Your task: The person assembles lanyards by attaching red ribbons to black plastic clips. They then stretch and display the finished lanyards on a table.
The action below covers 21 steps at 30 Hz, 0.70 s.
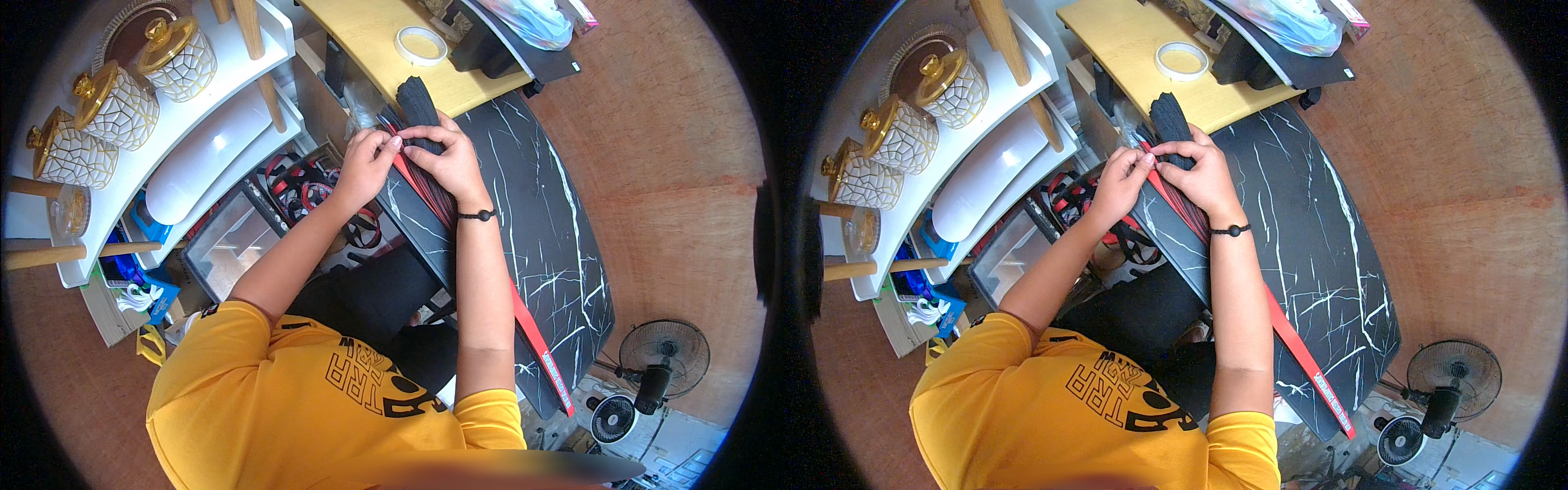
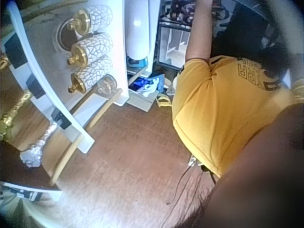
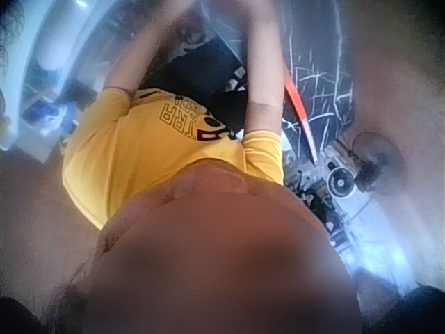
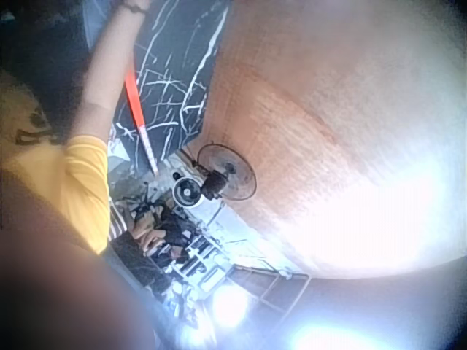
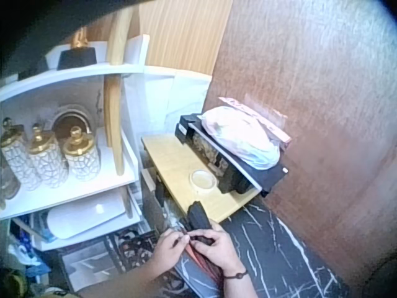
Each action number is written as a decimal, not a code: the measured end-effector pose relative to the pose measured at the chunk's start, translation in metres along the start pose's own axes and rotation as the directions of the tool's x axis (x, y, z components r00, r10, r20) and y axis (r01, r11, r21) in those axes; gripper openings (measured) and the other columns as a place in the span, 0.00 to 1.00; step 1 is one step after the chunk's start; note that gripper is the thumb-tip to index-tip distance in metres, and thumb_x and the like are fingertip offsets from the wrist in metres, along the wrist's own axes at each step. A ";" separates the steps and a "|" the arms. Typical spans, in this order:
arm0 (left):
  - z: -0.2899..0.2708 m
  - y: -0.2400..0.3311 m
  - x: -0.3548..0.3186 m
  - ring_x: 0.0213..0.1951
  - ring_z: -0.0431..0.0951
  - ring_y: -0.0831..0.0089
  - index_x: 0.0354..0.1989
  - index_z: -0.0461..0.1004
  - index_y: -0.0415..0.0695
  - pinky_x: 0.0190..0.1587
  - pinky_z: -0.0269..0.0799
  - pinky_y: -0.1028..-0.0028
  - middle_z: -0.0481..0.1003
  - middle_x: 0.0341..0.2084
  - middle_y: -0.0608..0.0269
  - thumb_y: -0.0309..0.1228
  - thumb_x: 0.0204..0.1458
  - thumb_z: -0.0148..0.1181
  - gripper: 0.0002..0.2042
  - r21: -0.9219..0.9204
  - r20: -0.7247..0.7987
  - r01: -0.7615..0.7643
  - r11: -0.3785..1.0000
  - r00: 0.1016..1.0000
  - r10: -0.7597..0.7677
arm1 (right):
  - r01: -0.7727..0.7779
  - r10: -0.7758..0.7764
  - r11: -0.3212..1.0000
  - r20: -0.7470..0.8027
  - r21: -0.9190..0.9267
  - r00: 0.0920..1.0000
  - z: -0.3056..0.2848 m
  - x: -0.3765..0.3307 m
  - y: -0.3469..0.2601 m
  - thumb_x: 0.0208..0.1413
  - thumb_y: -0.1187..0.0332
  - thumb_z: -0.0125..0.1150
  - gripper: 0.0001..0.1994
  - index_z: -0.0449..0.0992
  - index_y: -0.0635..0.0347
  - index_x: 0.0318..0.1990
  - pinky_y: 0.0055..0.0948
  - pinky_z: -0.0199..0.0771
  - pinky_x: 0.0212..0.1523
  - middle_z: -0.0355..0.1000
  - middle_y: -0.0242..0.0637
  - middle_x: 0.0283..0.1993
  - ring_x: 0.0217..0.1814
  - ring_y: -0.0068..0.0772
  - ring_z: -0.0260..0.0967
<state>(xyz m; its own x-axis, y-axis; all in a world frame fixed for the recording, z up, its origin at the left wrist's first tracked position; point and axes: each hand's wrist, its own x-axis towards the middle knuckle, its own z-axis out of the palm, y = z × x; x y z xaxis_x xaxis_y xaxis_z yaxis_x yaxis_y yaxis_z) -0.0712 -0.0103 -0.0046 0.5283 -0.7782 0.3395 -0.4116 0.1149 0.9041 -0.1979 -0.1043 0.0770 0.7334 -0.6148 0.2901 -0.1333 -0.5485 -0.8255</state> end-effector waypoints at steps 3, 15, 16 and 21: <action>0.000 0.000 0.000 0.31 0.68 0.68 0.31 0.73 0.36 0.36 0.64 0.72 0.67 0.26 0.58 0.37 0.59 0.54 0.14 0.021 0.003 -0.009 1.000 1.000 0.009 | 0.003 -0.004 1.000 -0.013 -0.025 1.000 0.000 0.000 0.000 0.37 0.77 0.63 0.15 0.83 0.55 0.37 0.31 0.64 0.59 0.69 0.48 0.56 0.59 0.45 0.67; -0.002 0.002 0.000 0.30 0.68 0.70 0.31 0.73 0.36 0.35 0.64 0.72 0.67 0.27 0.59 0.37 0.59 0.54 0.14 -0.001 0.015 0.008 1.000 1.000 -0.008 | 0.011 -0.012 0.998 -0.012 -0.064 1.000 0.002 0.001 0.007 0.37 0.77 0.58 0.19 0.82 0.51 0.40 0.35 0.58 0.64 0.68 0.54 0.56 0.64 0.52 0.60; -0.002 0.002 -0.001 0.30 0.68 0.70 0.31 0.73 0.36 0.35 0.64 0.72 0.67 0.27 0.59 0.37 0.59 0.54 0.14 -0.001 0.016 0.016 1.000 1.000 -0.015 | 0.019 -0.019 0.998 -0.008 -0.053 1.000 0.002 0.001 0.008 0.37 0.77 0.59 0.19 0.82 0.51 0.40 0.36 0.57 0.65 0.68 0.54 0.56 0.65 0.53 0.59; -0.002 0.002 0.000 0.31 0.68 0.71 0.31 0.73 0.36 0.35 0.64 0.73 0.67 0.27 0.59 0.38 0.59 0.54 0.15 -0.023 0.032 0.047 0.999 0.998 -0.046 | 0.011 -0.011 0.999 -0.004 -0.047 1.000 0.001 0.001 0.010 0.38 0.76 0.59 0.18 0.82 0.51 0.40 0.39 0.54 0.67 0.69 0.55 0.55 0.66 0.56 0.57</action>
<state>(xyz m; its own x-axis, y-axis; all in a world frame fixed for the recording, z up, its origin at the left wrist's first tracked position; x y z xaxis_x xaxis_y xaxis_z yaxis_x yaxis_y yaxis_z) -0.0706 -0.0087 -0.0027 0.5228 -0.8019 0.2891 -0.3692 0.0928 0.9247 -0.1979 -0.1094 0.0682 0.7319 -0.6111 0.3015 -0.1565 -0.5813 -0.7985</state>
